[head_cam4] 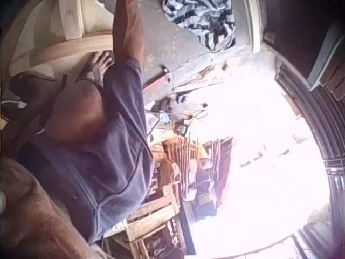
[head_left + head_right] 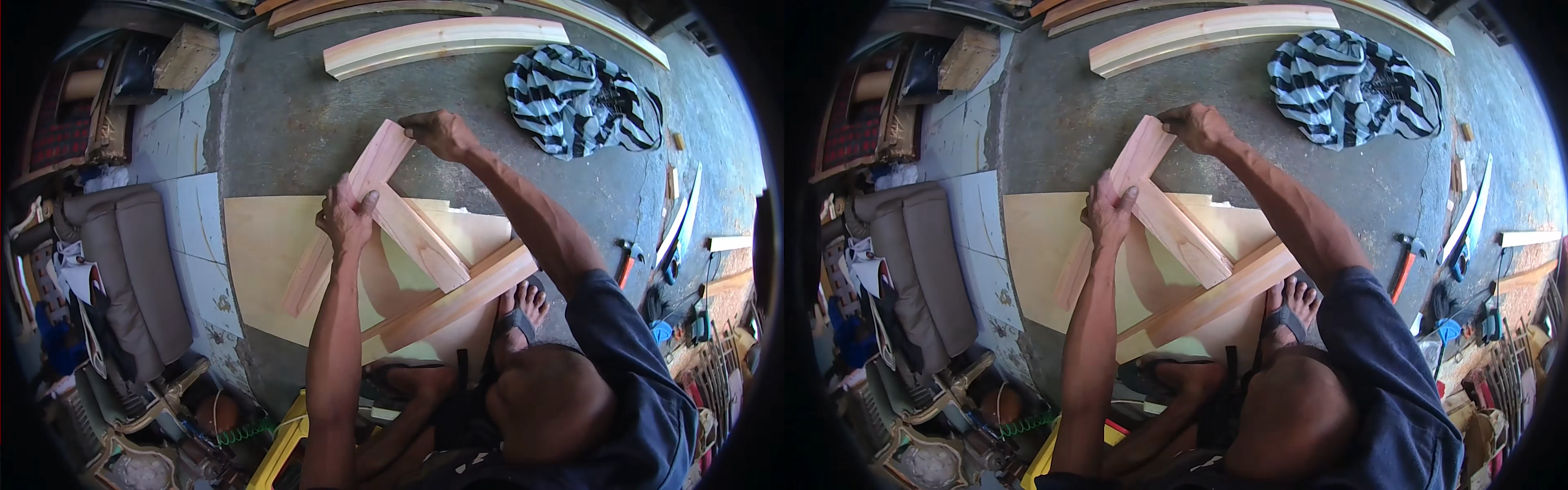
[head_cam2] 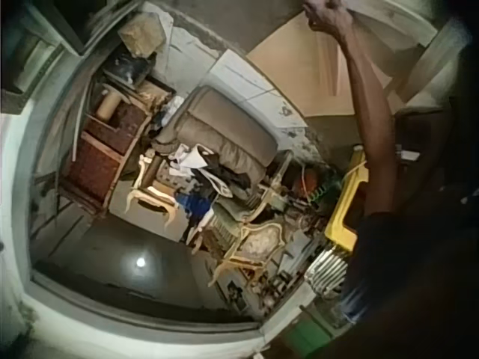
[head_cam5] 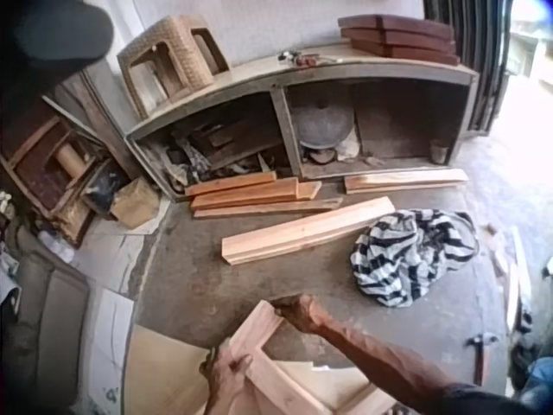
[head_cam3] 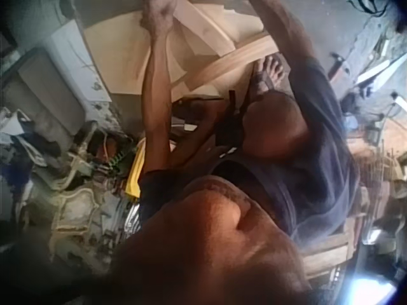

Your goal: The person assembles a wooden frame by positioning wooden boards together, taking nails from a bag, and hammering them into the wooden joints using a hammer.

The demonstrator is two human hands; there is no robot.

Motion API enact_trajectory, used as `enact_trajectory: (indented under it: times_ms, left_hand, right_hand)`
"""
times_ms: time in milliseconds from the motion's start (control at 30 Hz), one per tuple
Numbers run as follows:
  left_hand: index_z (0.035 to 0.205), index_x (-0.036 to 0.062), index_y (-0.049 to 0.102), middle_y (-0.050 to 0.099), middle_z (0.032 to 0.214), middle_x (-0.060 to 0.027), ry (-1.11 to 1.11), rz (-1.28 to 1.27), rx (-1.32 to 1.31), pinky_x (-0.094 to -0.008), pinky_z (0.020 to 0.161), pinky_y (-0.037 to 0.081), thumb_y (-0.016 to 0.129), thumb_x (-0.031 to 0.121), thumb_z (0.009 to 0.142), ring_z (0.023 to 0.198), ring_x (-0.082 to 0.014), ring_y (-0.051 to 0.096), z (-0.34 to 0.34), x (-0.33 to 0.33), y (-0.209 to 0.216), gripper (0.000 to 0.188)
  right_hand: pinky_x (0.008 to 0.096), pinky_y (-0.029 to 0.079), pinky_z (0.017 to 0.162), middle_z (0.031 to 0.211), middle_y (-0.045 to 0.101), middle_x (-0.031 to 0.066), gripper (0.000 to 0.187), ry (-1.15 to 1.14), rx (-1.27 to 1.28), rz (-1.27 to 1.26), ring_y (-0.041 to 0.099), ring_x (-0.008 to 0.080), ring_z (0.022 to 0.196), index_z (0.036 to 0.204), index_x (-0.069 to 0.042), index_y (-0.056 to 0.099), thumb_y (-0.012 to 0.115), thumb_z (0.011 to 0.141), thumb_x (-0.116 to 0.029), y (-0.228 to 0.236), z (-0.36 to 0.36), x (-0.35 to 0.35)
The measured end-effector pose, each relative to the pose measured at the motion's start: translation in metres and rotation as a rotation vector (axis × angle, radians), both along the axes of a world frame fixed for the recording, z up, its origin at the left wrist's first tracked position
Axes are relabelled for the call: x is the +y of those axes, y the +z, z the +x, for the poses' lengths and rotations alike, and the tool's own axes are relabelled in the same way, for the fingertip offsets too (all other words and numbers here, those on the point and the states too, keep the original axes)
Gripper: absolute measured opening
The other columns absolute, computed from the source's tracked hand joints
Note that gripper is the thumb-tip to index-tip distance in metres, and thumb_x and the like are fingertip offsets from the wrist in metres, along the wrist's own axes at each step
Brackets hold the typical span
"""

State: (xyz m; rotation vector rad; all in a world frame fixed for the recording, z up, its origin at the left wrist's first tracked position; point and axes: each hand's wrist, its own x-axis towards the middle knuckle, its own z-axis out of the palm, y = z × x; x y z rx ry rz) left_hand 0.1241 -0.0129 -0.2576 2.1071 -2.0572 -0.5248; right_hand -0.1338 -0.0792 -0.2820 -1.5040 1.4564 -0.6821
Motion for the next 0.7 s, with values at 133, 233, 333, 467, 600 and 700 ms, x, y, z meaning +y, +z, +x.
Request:
enact_trajectory:
  times_ms: [133, 233, 333, 467, 600, 700]
  left_hand:
    - [0.144, 0.0174, 0.049, 0.056, 0.136, -0.0117, 0.016, 0.056, 0.109, -0.0610, 0.106, 0.029, 0.076, 0.043, 0.085, 0.130, -0.0353, 0.049, 0.019, -0.001, -0.001, 0.070]
    - [0.144, 0.0170, 0.049, 0.057, 0.136, -0.0121, 0.027, 0.026, 0.131, -0.0589, 0.108, 0.028, 0.076, 0.043, 0.085, 0.128, -0.0367, 0.051, 0.018, -0.004, -0.002, 0.070]
    - [0.144, 0.0164, 0.049, 0.056, 0.139, -0.0137, 0.054, 0.076, 0.153, -0.0579, 0.110, 0.027, 0.076, 0.045, 0.085, 0.129, -0.0383, 0.050, 0.018, -0.007, -0.002, 0.072]
    - [0.146, 0.0157, 0.048, 0.055, 0.139, -0.0195, 0.083, 0.137, 0.142, -0.0554, 0.112, 0.028, 0.076, 0.049, 0.084, 0.127, -0.0396, 0.052, 0.021, -0.012, -0.005, 0.076]
    - [0.148, 0.0134, 0.046, 0.057, 0.137, -0.0225, 0.066, 0.108, 0.231, -0.0518, 0.110, 0.037, 0.076, 0.049, 0.084, 0.126, -0.0408, 0.054, 0.037, -0.014, -0.010, 0.079]
    - [0.149, 0.0129, 0.045, 0.056, 0.139, -0.0226, 0.060, 0.146, 0.178, -0.0506, 0.109, 0.040, 0.076, 0.048, 0.085, 0.126, -0.0411, 0.054, 0.027, -0.011, -0.005, 0.079]
  right_hand:
    - [0.0403, 0.053, 0.097, 0.129, 0.066, 0.0192, 0.046, -0.068, 0.044, -0.020, 0.068, 0.0358, 0.112, 0.136, -0.006, 0.061, 0.063, 0.098, -0.030, 0.025, 0.007, 0.034]
    - [0.0446, 0.050, 0.102, 0.127, 0.066, 0.0226, 0.057, 0.026, 0.018, -0.034, 0.064, 0.0388, 0.117, 0.140, -0.004, 0.056, 0.070, 0.091, -0.029, 0.051, -0.010, 0.102]
    - [0.0554, 0.036, 0.116, 0.141, 0.055, 0.0229, 0.083, 0.388, 0.195, -0.155, 0.053, 0.0375, 0.132, 0.151, -0.011, 0.043, 0.080, 0.080, -0.031, 0.059, -0.020, 0.195]
    - [0.0682, 0.010, 0.121, 0.155, 0.041, 0.0160, 0.095, 0.607, 0.513, -0.110, 0.036, 0.0348, 0.146, 0.160, -0.014, 0.022, 0.075, 0.082, -0.029, 0.065, -0.021, 0.261]
    - [0.0666, 0.016, 0.121, 0.136, 0.055, 0.0132, 0.056, 0.428, 0.508, -0.333, 0.048, 0.0307, 0.135, 0.151, 0.000, 0.038, 0.042, 0.096, -0.013, 0.033, -0.010, 0.267]
    - [0.0543, 0.029, 0.119, 0.117, 0.061, 0.0111, 0.054, 0.464, 0.443, -0.381, 0.059, 0.0276, 0.117, 0.143, 0.005, 0.046, 0.048, 0.093, -0.013, 0.028, -0.017, 0.262]
